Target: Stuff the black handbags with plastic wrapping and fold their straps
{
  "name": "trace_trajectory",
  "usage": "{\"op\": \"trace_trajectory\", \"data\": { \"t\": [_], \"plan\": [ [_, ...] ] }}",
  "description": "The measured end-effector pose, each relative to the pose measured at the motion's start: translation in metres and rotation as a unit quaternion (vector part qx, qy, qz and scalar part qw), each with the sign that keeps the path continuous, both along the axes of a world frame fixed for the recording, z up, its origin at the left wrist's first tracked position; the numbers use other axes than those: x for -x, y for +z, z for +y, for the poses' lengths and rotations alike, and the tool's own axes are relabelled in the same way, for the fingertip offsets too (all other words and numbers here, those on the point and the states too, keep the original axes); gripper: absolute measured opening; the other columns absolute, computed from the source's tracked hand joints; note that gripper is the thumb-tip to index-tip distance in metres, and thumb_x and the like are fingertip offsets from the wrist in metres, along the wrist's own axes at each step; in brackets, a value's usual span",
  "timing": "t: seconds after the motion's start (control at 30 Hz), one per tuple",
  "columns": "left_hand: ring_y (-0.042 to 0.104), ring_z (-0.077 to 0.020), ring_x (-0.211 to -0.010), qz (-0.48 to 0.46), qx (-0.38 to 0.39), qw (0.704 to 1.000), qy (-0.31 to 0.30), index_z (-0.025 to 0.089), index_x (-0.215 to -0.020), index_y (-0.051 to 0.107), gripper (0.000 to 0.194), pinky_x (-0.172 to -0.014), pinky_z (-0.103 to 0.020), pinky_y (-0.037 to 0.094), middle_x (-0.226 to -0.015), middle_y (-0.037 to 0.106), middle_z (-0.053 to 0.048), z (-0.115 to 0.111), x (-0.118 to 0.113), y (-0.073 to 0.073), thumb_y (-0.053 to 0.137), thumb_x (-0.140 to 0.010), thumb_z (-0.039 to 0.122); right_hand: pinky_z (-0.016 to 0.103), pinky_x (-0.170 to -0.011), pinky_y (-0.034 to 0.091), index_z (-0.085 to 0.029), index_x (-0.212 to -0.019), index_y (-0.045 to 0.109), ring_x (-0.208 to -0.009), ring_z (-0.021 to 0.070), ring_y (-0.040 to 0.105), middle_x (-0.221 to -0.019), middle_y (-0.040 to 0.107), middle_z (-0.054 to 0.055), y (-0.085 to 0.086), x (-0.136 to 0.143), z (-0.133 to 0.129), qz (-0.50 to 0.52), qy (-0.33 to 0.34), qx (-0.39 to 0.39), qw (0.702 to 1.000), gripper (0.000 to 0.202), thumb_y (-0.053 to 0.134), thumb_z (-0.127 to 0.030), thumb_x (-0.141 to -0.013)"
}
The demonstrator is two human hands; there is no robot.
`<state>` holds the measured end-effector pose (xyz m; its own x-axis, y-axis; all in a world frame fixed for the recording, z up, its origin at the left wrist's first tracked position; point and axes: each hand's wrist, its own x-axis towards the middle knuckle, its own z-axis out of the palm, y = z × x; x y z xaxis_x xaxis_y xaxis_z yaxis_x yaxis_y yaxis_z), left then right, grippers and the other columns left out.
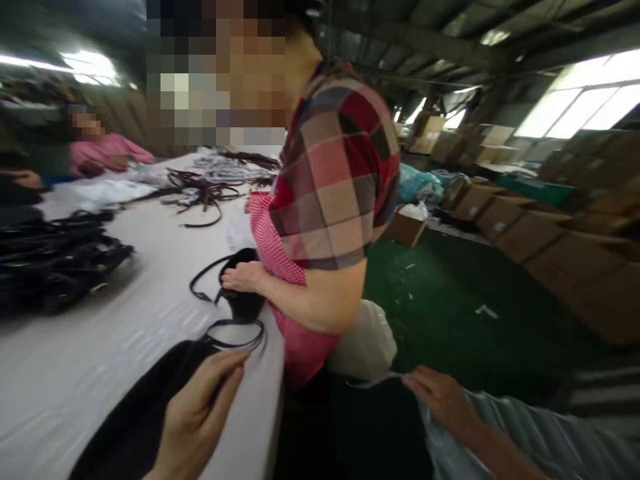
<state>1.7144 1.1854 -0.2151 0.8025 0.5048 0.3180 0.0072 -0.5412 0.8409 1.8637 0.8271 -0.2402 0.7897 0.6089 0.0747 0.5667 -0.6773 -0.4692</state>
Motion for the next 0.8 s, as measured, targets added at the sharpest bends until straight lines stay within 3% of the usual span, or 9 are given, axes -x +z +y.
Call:
{"op": "trace_trajectory", "data": {
  "t": [0.07, 0.17, 0.27, 0.33, 0.47, 0.6, 0.67, 0.73, 0.8],
  "plan": [
    [0.060, -0.0190, -0.089, 0.078, 0.150, 0.975, -0.142, 0.024, -0.090, 0.066, 0.028, -0.079, -0.027, 0.047, -0.092, 0.066, -0.002, -0.061, -0.018, -0.017, 0.055, -0.077, 0.046, 0.028, -0.056, 0.040, -0.022, -0.059, 0.052, -0.058, 0.0133, 0.055, -0.060, 0.056, 0.001, 0.011, 0.006, -0.008, 0.051, -0.023, 0.018, 0.998, 0.040, 0.035, -0.040, -0.090],
    [0.058, -0.0222, -0.087, 0.157, 0.350, 0.876, -0.291, 0.018, -0.092, 0.065, 0.042, -0.078, -0.031, 0.045, -0.090, 0.065, -0.007, -0.151, -0.048, -0.047, 0.063, -0.068, 0.053, 0.026, -0.059, 0.036, -0.019, -0.059, 0.051, -0.061, 0.0126, 0.053, -0.060, 0.051, -0.001, 0.023, 0.005, -0.002, 0.074, -0.045, 0.009, 0.996, 0.045, 0.034, -0.046, -0.090],
    [0.056, -0.0223, -0.086, 0.134, 0.514, 0.771, -0.352, 0.015, -0.096, 0.063, 0.060, -0.075, -0.030, 0.043, -0.088, 0.063, -0.009, -0.221, -0.068, -0.062, 0.075, -0.054, 0.057, 0.025, -0.061, 0.036, -0.017, -0.062, 0.053, -0.065, 0.0121, 0.054, -0.063, 0.052, -0.001, 0.030, 0.009, -0.001, 0.082, -0.050, -0.006, 0.995, 0.045, 0.033, -0.046, -0.090],
    [0.056, -0.0194, -0.081, 0.105, 0.585, 0.728, -0.342, 0.015, -0.096, 0.063, 0.056, -0.072, -0.028, 0.042, -0.086, 0.063, -0.008, -0.251, -0.074, -0.060, 0.076, -0.057, 0.053, 0.025, -0.061, 0.036, -0.017, -0.061, 0.054, -0.064, 0.0122, 0.053, -0.063, 0.052, 0.000, 0.032, 0.012, -0.008, 0.076, -0.060, -0.007, 0.995, 0.045, 0.033, -0.045, -0.090],
    [0.051, -0.0118, -0.063, 0.085, 0.634, 0.712, -0.289, 0.011, -0.072, 0.066, 0.038, -0.063, -0.022, 0.037, -0.067, 0.062, -0.004, -0.276, -0.080, -0.043, 0.082, -0.053, 0.040, 0.025, -0.060, 0.036, -0.017, -0.060, 0.057, -0.062, 0.0126, 0.053, -0.062, 0.055, 0.001, 0.033, 0.014, -0.023, 0.070, -0.070, -0.034, 0.995, 0.046, 0.034, -0.045, -0.089],
    [0.043, -0.0085, -0.047, 0.101, 0.668, 0.701, -0.229, 0.012, -0.058, 0.057, 0.043, -0.052, -0.021, 0.034, -0.047, 0.050, 0.002, -0.282, -0.084, -0.037, 0.081, -0.052, 0.048, 0.024, -0.062, 0.042, -0.019, -0.072, 0.065, -0.066, 0.0140, 0.058, -0.068, 0.064, 0.002, 0.033, 0.003, -0.036, 0.081, -0.100, -0.114, 0.985, 0.044, 0.035, -0.048, -0.087],
    [0.039, -0.0075, -0.042, 0.108, 0.698, 0.681, -0.195, 0.015, -0.063, 0.055, 0.047, -0.047, -0.020, 0.032, -0.042, 0.040, 0.007, -0.280, -0.077, -0.040, 0.081, -0.048, 0.051, 0.025, -0.065, 0.044, -0.020, -0.078, 0.067, -0.071, 0.0159, 0.061, -0.074, 0.068, 0.003, 0.033, -0.009, -0.049, 0.073, -0.137, -0.140, 0.978, 0.042, 0.038, -0.050, -0.084],
    [0.027, -0.0038, -0.036, 0.128, 0.723, 0.663, -0.147, 0.016, -0.064, 0.054, 0.051, -0.039, -0.017, 0.022, -0.039, 0.027, 0.011, -0.274, -0.062, -0.049, 0.085, -0.041, 0.049, 0.027, -0.066, 0.045, -0.019, -0.082, 0.067, -0.073, 0.0182, 0.062, -0.077, 0.069, 0.004, 0.030, -0.026, -0.070, 0.054, -0.186, -0.155, 0.969, 0.043, 0.039, -0.052, -0.081],
    [0.017, -0.0007, -0.033, 0.163, 0.718, 0.671, -0.086, 0.015, -0.061, 0.054, 0.053, -0.036, -0.016, 0.011, -0.038, 0.023, 0.012, -0.261, -0.040, -0.065, 0.088, -0.035, 0.047, 0.030, -0.067, 0.045, -0.018, -0.082, 0.067, -0.073, 0.0208, 0.062, -0.078, 0.070, 0.007, 0.027, -0.045, -0.100, 0.026, -0.255, -0.166, 0.952, 0.046, 0.039, -0.054, -0.077]
  ]
}}
